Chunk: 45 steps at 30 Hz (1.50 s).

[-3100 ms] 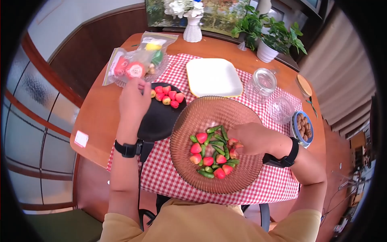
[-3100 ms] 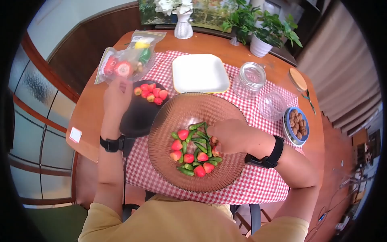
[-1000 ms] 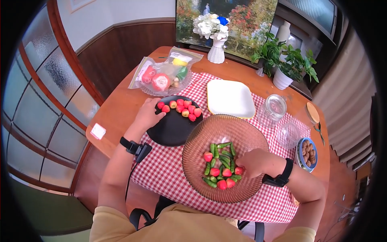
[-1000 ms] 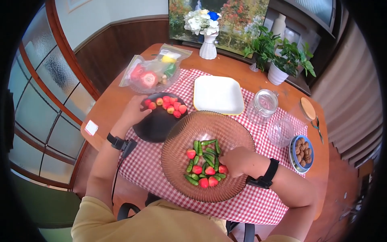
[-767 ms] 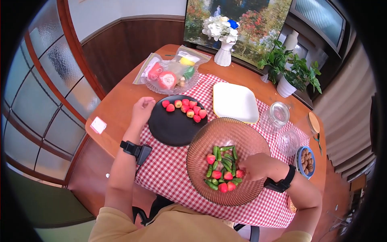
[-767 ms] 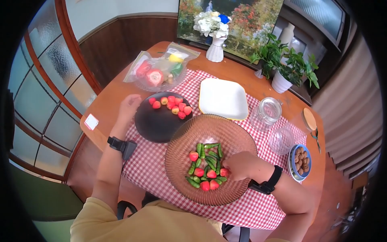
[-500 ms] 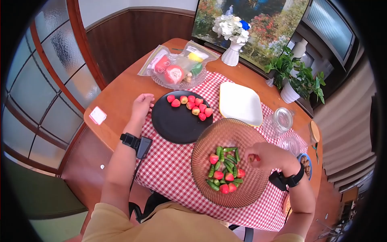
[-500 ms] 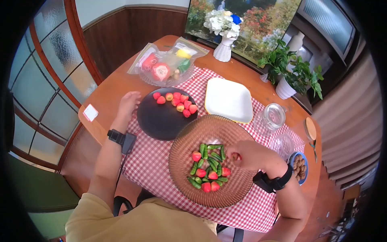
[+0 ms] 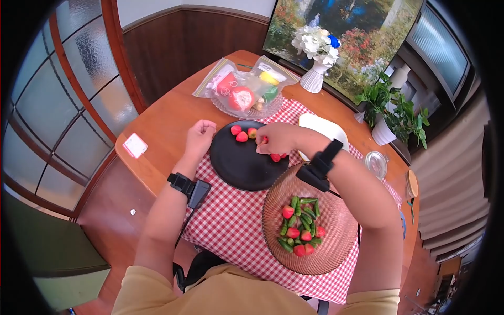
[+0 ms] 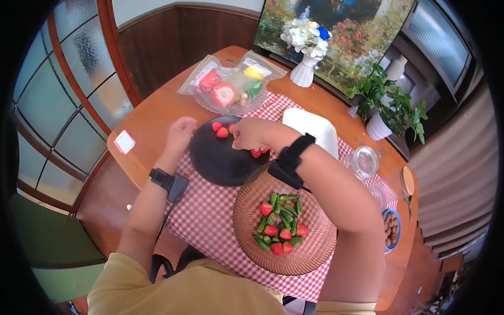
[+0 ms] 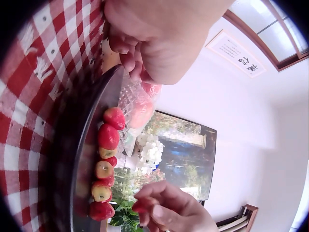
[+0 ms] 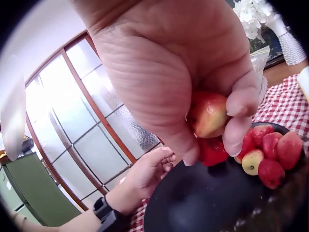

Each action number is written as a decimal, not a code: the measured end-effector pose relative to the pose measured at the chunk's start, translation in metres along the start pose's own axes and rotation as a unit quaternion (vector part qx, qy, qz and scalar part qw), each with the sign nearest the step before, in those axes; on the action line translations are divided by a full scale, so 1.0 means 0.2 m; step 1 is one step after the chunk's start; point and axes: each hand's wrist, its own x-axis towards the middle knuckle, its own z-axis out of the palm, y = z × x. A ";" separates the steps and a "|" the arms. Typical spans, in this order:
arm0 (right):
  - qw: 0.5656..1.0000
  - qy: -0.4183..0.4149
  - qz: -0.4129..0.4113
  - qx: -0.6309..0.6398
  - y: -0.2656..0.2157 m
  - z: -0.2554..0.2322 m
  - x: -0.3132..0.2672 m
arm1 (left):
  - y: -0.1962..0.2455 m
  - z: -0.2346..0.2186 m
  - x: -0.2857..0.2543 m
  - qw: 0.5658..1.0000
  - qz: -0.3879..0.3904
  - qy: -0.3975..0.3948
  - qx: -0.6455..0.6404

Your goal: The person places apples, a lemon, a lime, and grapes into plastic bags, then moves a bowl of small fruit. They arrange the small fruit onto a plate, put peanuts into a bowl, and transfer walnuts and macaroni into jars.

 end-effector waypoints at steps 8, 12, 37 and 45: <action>0.988 0.049 -0.029 -0.145 -0.05 0.04 0.10 | 0.02 0.01 0.00 1.000 0.004 -0.020 -0.006; 0.975 0.177 -0.071 -0.113 -0.03 0.01 -0.02 | -0.01 0.00 0.01 1.000 0.004 -0.023 -0.014; 0.996 -0.025 -0.044 0.069 0.15 0.62 -1.09 | 0.01 0.00 0.01 0.998 -0.041 -0.028 0.039; 0.994 -0.082 -0.061 0.037 0.16 0.63 -1.04 | 0.01 -0.02 0.01 0.997 -0.055 -0.039 0.025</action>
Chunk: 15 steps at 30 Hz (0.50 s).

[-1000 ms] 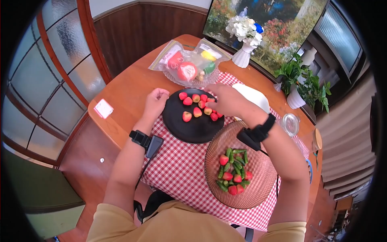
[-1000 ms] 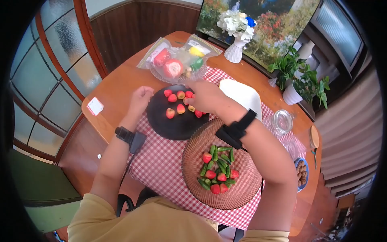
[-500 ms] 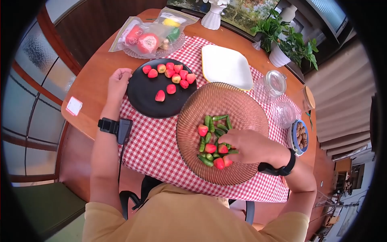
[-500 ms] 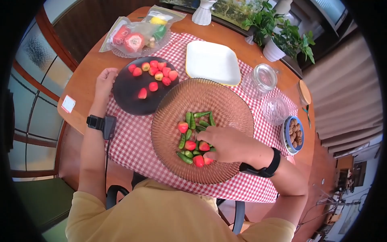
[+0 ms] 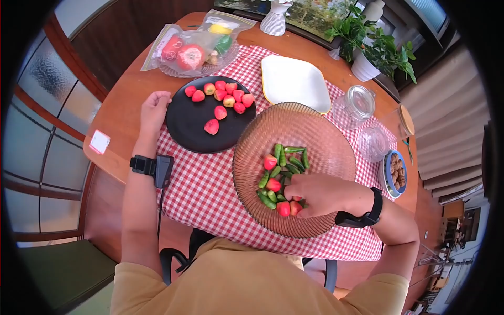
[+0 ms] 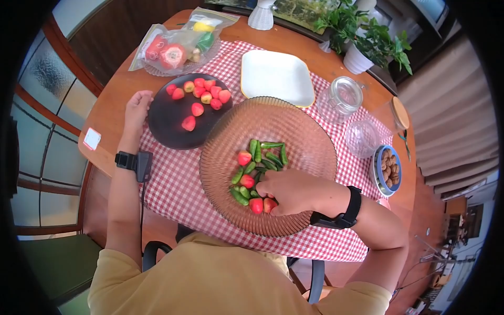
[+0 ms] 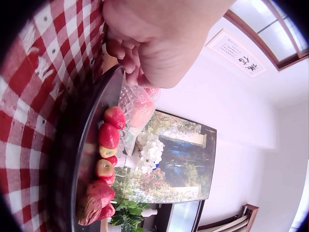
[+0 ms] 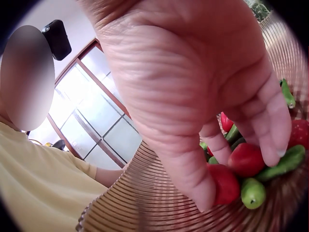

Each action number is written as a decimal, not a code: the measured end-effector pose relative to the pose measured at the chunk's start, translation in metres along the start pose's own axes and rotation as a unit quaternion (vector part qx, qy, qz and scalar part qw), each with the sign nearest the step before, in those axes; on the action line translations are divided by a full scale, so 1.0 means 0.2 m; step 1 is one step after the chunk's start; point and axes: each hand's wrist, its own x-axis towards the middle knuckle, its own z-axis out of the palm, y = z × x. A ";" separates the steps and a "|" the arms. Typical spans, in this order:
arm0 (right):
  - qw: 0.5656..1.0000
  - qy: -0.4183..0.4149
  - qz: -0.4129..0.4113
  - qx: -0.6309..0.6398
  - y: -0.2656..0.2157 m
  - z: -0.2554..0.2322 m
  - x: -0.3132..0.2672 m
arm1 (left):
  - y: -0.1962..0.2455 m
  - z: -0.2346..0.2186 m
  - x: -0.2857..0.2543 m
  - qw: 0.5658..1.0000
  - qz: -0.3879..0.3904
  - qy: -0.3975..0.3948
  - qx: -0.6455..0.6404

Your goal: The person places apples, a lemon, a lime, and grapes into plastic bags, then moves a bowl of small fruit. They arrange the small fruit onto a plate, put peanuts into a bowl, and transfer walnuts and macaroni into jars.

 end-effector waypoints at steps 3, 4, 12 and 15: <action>0.999 -0.010 -0.010 -0.029 0.01 0.01 0.02 | 0.00 0.00 0.00 1.000 -0.004 0.001 0.010; 0.999 -0.011 -0.015 -0.032 0.00 0.01 0.02 | 0.00 0.00 0.00 1.000 -0.003 0.006 0.011; 0.999 -0.031 0.003 -0.023 -0.02 -0.02 0.02 | 0.01 0.01 -0.02 1.000 0.022 0.002 0.011; 0.999 -0.046 0.014 -0.016 -0.02 -0.08 0.00 | 0.02 0.02 -0.03 1.000 0.021 0.000 0.015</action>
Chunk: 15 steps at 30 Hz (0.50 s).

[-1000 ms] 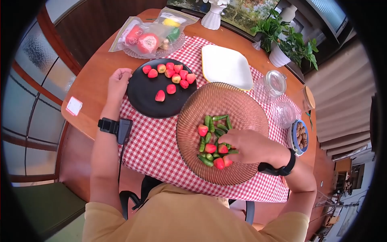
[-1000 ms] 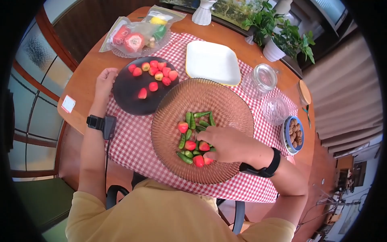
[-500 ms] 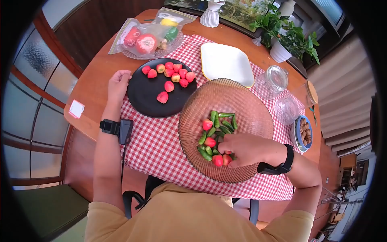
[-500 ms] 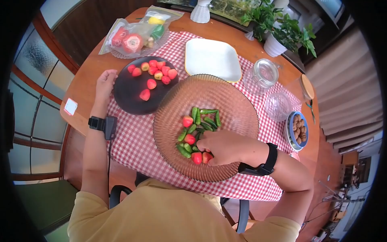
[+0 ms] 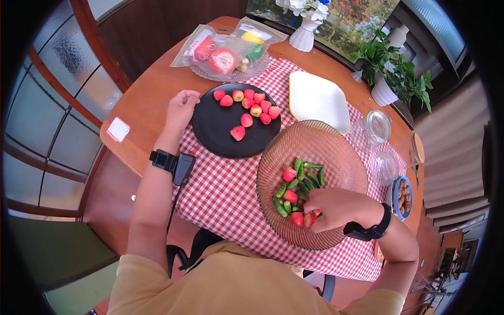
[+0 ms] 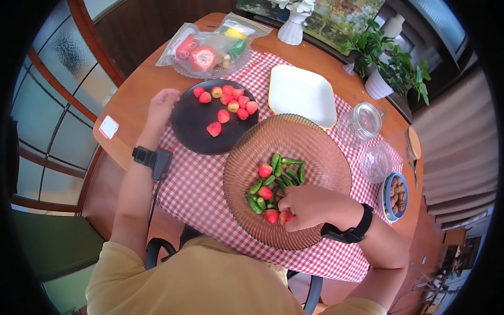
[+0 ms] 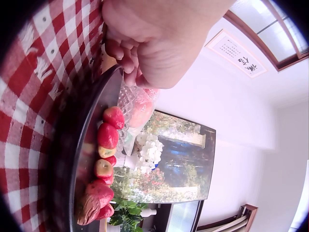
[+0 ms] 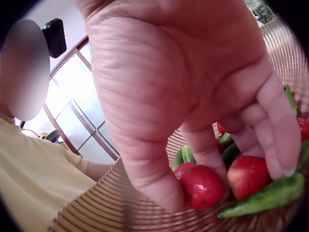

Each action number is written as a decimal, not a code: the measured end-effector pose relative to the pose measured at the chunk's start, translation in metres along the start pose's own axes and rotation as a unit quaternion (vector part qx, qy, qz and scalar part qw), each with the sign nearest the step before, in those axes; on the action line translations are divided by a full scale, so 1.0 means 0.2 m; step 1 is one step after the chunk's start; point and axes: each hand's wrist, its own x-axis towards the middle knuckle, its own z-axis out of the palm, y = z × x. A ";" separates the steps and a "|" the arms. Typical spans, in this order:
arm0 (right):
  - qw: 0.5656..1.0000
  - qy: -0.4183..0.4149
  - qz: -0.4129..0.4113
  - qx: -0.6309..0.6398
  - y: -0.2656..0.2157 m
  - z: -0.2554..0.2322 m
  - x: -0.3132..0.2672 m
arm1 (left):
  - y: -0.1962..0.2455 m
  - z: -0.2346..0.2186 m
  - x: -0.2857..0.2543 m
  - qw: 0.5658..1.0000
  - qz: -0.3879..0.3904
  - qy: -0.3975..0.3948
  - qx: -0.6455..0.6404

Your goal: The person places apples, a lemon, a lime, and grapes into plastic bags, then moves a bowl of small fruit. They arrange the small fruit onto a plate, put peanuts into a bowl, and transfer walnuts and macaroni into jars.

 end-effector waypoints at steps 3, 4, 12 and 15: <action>0.996 0.026 -0.054 0.061 0.05 -0.11 -0.03 | 0.01 0.00 -0.01 1.000 -0.003 0.002 0.002; 0.996 0.024 -0.054 0.059 0.04 -0.17 -0.03 | 0.01 0.00 0.00 1.000 0.000 0.001 0.005; 0.941 0.168 -0.042 0.291 -0.12 -0.59 0.23 | 0.05 0.01 -0.01 1.000 -0.007 0.008 0.006; 0.960 0.216 -0.078 0.159 -0.11 -0.66 0.48 | 0.05 0.01 0.00 1.000 -0.017 0.006 -0.005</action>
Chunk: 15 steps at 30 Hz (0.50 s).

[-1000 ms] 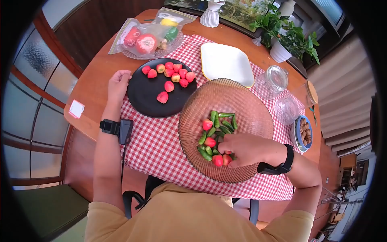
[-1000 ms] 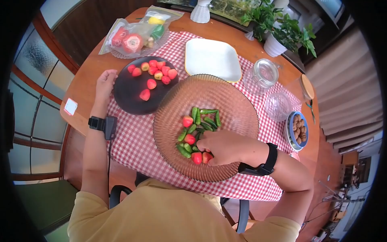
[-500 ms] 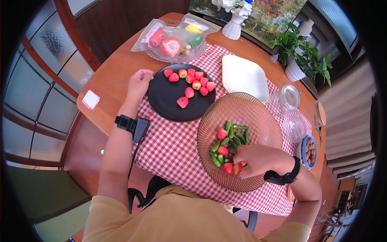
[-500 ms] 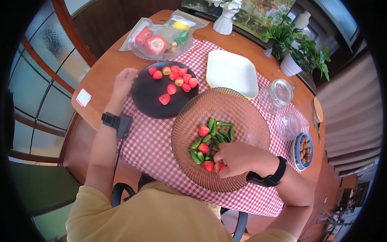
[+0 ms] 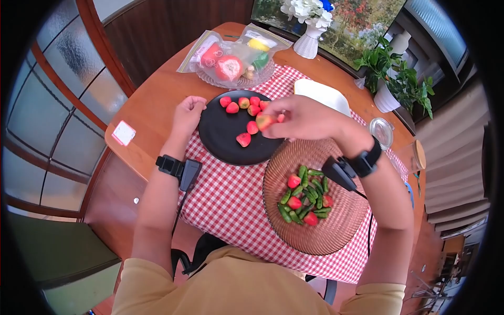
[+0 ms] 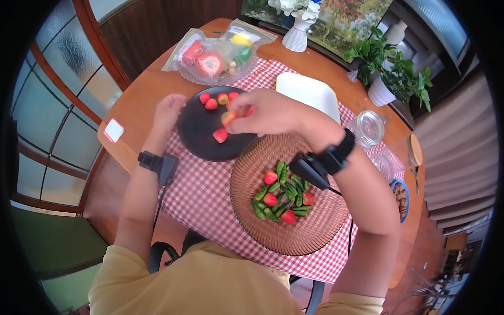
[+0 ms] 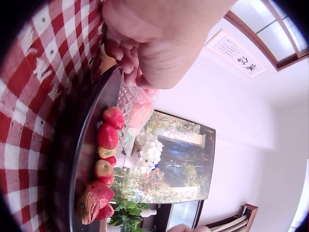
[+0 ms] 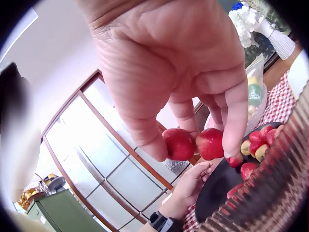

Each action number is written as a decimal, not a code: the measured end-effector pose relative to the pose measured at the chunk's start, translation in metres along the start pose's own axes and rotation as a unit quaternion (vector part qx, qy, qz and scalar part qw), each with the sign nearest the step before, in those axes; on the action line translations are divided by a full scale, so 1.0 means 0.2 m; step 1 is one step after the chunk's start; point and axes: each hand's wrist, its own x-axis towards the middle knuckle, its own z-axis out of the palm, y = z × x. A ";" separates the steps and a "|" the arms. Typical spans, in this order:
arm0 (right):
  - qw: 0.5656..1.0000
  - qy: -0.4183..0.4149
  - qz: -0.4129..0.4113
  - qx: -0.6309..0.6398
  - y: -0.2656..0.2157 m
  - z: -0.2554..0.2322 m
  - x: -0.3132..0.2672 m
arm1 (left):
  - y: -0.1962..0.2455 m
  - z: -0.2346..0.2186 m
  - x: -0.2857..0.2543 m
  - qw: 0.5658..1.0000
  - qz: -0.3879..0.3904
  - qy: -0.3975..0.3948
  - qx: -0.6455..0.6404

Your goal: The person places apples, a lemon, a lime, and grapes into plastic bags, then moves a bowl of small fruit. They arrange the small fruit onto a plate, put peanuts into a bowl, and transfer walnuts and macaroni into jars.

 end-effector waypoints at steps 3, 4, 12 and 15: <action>0.996 -0.026 0.014 -0.087 -0.04 0.03 0.21 | 0.00 0.00 0.00 1.000 -0.004 0.001 0.005; 0.989 -0.066 0.066 -0.114 -0.06 0.04 0.26 | -0.01 0.00 0.00 1.000 0.003 -0.002 -0.001; 0.960 -0.078 0.051 -0.263 0.04 0.13 0.52 | -0.01 0.00 0.00 1.000 0.009 0.001 -0.014; 0.963 -0.062 0.050 -0.258 0.06 0.10 0.49 | -0.01 0.01 0.01 1.000 0.012 -0.003 -0.014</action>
